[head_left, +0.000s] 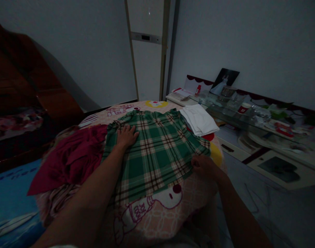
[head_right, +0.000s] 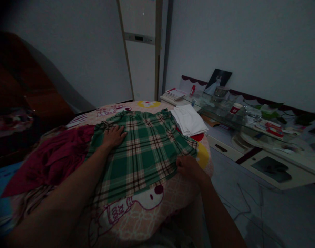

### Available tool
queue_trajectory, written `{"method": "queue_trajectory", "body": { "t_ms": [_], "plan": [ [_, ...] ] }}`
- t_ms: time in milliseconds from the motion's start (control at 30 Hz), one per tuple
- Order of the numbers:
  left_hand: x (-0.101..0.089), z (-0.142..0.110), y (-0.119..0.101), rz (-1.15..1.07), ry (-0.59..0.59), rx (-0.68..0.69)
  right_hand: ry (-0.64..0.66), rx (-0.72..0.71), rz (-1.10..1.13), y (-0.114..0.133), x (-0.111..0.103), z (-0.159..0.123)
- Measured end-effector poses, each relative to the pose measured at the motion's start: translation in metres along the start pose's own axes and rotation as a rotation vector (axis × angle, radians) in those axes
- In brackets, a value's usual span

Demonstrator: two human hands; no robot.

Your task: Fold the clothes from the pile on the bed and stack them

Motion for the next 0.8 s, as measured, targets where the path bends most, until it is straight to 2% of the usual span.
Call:
{"method": "queue_trajectory", "body": {
  "t_ms": [133, 267, 367, 467, 533, 667, 733, 800],
  "plan": [
    [-0.001, -0.001, -0.001, 0.011, -0.005, -0.001, -0.012, 0.017, -0.017, 0.000, -0.006, -0.007],
    [-0.001, -0.001, -0.001, 0.022, -0.013, -0.001, 0.059, 0.038, -0.035, -0.006, -0.002, -0.013],
    [0.000, -0.001, -0.001, 0.020, -0.018, 0.003, 0.054, 0.023, -0.062, -0.002, -0.005, -0.016],
    [0.001, 0.000, 0.000, 0.009, -0.011, 0.000, 0.020, -0.034, -0.032, 0.019, -0.010, -0.018],
    [0.001, 0.000, 0.001, 0.002, -0.002, -0.005, 0.034, -0.099, 0.041, 0.041, -0.006, -0.020],
    [0.002, 0.000, 0.001, -0.002, 0.001, 0.001, 0.101, -0.240, 0.085, 0.084, 0.021, -0.022],
    [0.002, -0.001, 0.001, -0.004, 0.002, -0.001, 0.128, -0.258, 0.051, 0.093, 0.034, -0.023],
    [0.001, -0.002, 0.001, -0.012, -0.002, -0.008, 0.151, -0.259, 0.041, 0.095, 0.038, -0.021]
  ]
}}
Point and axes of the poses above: each hand's wrist, its own z-axis towards the middle knuckle, its own x-axis out of the palm, y = z × x, the point moved 9 cm from there along z, towards the middle knuckle, and after that the axes turned 6 degrees about x, right-handed, at the moved point
